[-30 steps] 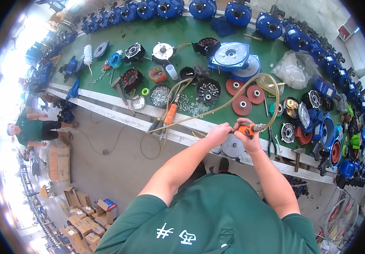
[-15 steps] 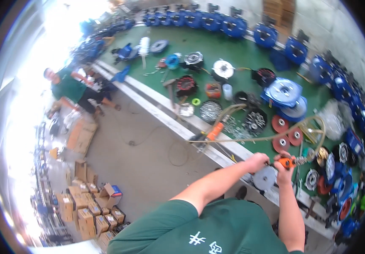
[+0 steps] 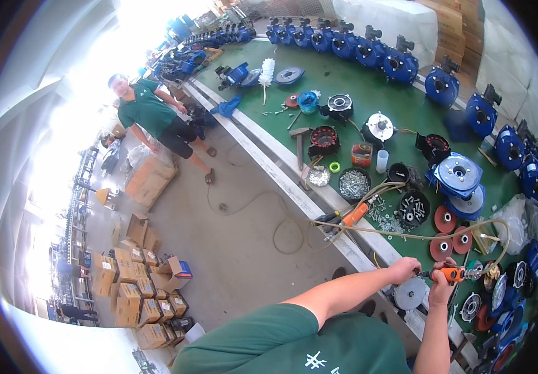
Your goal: The person is assembling components of small electric motors on a workbench using a pneumatic screwdriver.
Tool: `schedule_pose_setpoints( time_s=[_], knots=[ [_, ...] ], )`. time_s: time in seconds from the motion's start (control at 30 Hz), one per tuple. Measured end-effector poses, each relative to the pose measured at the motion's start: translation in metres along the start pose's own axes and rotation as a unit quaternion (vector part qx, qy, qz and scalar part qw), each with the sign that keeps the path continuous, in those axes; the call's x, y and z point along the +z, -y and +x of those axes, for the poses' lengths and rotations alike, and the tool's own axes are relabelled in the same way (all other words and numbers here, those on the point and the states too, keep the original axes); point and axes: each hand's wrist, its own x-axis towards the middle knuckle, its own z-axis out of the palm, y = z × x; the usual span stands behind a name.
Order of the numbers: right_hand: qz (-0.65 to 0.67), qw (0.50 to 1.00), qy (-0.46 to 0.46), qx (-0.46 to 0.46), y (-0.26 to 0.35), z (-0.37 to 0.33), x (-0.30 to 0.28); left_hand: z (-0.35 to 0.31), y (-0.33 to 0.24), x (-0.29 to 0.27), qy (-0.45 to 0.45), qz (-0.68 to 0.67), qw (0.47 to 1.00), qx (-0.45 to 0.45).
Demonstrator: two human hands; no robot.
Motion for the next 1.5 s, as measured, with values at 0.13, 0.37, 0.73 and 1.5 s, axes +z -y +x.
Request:
schedule_pose_setpoints(
  time_s=[0.13, 0.37, 0.73, 1.5],
  knots=[
    [-0.013, 1.0, -0.002, -0.008, -0.003, 0.003, -0.006, -0.003, 0.002, -0.001, -0.002, -0.009, 1.0, 0.006],
    [-0.01, 1.0, -0.008, -0.01, -0.001, 0.003, -0.012, -0.002, -0.012, -0.008, 0.052, 0.041, 0.998, 0.007],
    [0.025, 0.999, -0.023, -0.014, -0.001, 0.005, -0.023, -0.01, -0.025, -0.007, -0.017, 0.04, 0.999, 0.027],
    [0.334, 0.934, 0.07, 0.103, 0.035, -0.012, -0.003, -0.095, -0.097, -0.085, -0.054, -0.576, 0.791, -0.198]
  ],
)
